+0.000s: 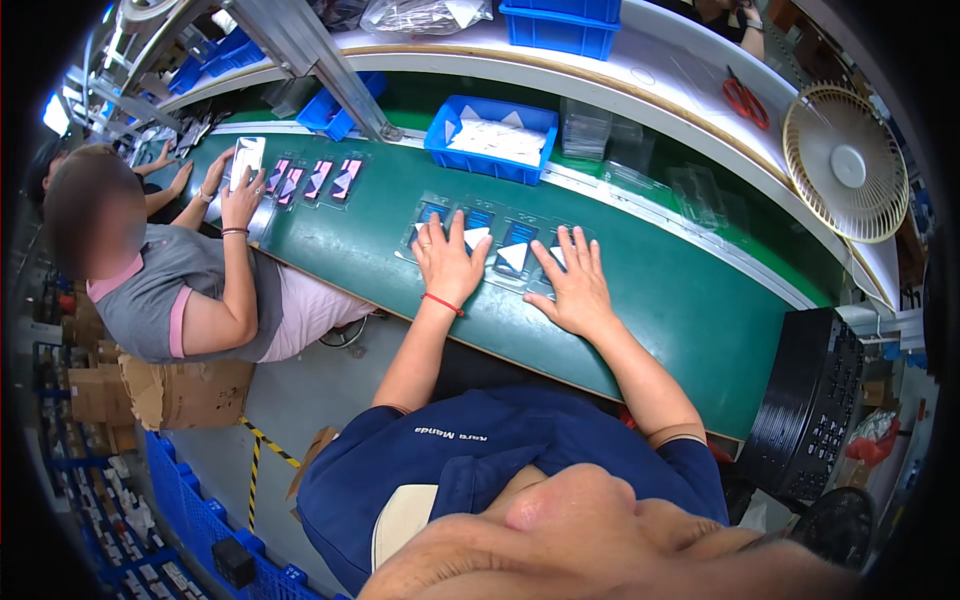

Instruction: Manually assembling and packaging small electronic components or glass pieces into plastic trays.

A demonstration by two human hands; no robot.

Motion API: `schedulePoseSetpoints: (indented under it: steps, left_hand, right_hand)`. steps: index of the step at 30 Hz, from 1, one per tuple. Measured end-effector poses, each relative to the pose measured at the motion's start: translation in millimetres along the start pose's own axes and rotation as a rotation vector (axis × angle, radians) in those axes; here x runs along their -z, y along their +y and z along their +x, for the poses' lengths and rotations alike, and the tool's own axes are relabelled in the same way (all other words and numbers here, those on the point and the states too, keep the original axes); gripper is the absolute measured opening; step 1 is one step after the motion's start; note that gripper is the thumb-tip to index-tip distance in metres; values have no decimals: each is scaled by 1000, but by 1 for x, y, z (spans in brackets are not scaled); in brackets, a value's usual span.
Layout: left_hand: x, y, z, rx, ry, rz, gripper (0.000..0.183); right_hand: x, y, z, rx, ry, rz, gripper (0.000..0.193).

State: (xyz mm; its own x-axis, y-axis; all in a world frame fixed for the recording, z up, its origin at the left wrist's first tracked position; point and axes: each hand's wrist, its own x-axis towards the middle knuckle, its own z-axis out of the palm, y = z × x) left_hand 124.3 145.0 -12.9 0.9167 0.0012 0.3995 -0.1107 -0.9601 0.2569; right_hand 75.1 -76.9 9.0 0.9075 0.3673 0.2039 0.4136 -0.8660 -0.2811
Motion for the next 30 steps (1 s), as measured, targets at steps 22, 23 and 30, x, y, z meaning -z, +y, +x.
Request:
schedulePoseSetpoints:
  steps: [22,23,30]
  left_hand:
    - [23,141,-1,-984,-137,-680,29]
    - [13,158,-11,-1075,-201,-732,29]
    - [-28,212,-53,-1318,-508,-799,26]
  right_hand:
    - [149,109,-169,-639,659,-533,28]
    - [177,108,-194,-839,623,-541,33]
    - [227,125,-301,-1228,427,-551,42]
